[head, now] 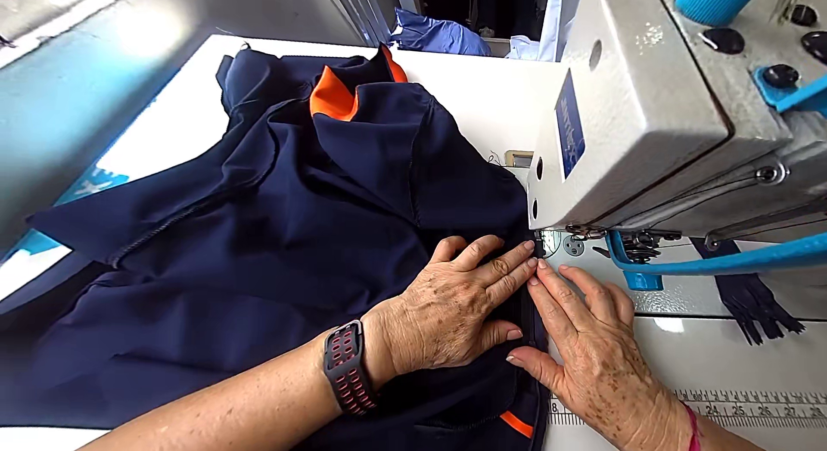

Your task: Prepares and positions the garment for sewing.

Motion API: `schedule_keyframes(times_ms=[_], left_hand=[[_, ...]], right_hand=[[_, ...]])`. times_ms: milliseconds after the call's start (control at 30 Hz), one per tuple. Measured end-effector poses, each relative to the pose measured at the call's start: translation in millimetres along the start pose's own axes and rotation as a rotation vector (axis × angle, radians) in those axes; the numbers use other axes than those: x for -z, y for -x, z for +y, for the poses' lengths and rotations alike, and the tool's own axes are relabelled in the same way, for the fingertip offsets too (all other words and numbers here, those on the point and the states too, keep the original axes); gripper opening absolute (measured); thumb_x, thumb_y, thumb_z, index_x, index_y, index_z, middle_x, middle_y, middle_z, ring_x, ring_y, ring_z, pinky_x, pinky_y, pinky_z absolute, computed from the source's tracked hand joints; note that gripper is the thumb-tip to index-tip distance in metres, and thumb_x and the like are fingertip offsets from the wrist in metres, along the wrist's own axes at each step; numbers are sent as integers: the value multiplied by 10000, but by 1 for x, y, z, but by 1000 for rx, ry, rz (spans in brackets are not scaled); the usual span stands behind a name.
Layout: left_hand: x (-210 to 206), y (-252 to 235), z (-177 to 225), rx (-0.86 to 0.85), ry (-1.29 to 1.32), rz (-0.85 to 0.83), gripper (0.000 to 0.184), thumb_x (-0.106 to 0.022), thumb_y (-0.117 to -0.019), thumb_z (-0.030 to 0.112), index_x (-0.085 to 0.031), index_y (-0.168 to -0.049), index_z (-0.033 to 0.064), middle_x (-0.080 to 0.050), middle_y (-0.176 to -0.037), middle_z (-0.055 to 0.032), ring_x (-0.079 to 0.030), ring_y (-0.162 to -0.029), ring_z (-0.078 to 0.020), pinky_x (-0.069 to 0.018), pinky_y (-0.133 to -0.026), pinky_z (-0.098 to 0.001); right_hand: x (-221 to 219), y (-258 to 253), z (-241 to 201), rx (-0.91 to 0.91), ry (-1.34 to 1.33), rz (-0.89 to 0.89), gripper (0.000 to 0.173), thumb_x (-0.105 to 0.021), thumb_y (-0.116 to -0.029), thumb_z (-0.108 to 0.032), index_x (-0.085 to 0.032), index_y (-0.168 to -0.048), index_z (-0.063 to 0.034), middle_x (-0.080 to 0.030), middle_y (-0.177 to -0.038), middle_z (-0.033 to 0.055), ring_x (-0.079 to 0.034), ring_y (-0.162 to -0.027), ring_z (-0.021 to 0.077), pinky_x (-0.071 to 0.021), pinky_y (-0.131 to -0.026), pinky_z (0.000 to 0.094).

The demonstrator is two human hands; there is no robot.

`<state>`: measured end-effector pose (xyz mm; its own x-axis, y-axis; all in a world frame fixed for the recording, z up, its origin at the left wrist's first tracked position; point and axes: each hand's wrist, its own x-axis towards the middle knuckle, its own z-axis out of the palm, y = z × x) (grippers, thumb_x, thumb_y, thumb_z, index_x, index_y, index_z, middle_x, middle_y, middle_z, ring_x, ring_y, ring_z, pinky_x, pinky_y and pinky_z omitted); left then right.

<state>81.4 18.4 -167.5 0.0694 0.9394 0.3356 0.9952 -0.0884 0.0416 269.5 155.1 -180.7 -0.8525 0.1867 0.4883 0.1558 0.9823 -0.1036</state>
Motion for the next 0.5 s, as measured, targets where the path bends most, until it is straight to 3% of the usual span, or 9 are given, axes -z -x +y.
schedule_keyframes(times_ms=[300, 500], left_hand=[[1, -1, -4, 14, -29, 22, 625, -323, -1017, 607, -636, -1398, 223, -579, -1490, 50, -513, -1318, -259, -387, -945, -469], [2, -4, 1, 38, -5, 13, 619, -355, -999, 594, -652, -1383, 209, -586, -1487, 24, -509, -1356, -284, -407, -957, -506]], right_hand=[[0, -3, 0, 1, 21, -9, 781, -309, -983, -744, -739, -1264, -155, -687, -1364, 25, -597, -1251, 284, -378, -989, 508], [8, -1, 7, 19, -37, -30, 741, -346, -985, -733, -747, -1255, -172, -702, -1341, -5, -585, -1271, 293, -379, -994, 518]])
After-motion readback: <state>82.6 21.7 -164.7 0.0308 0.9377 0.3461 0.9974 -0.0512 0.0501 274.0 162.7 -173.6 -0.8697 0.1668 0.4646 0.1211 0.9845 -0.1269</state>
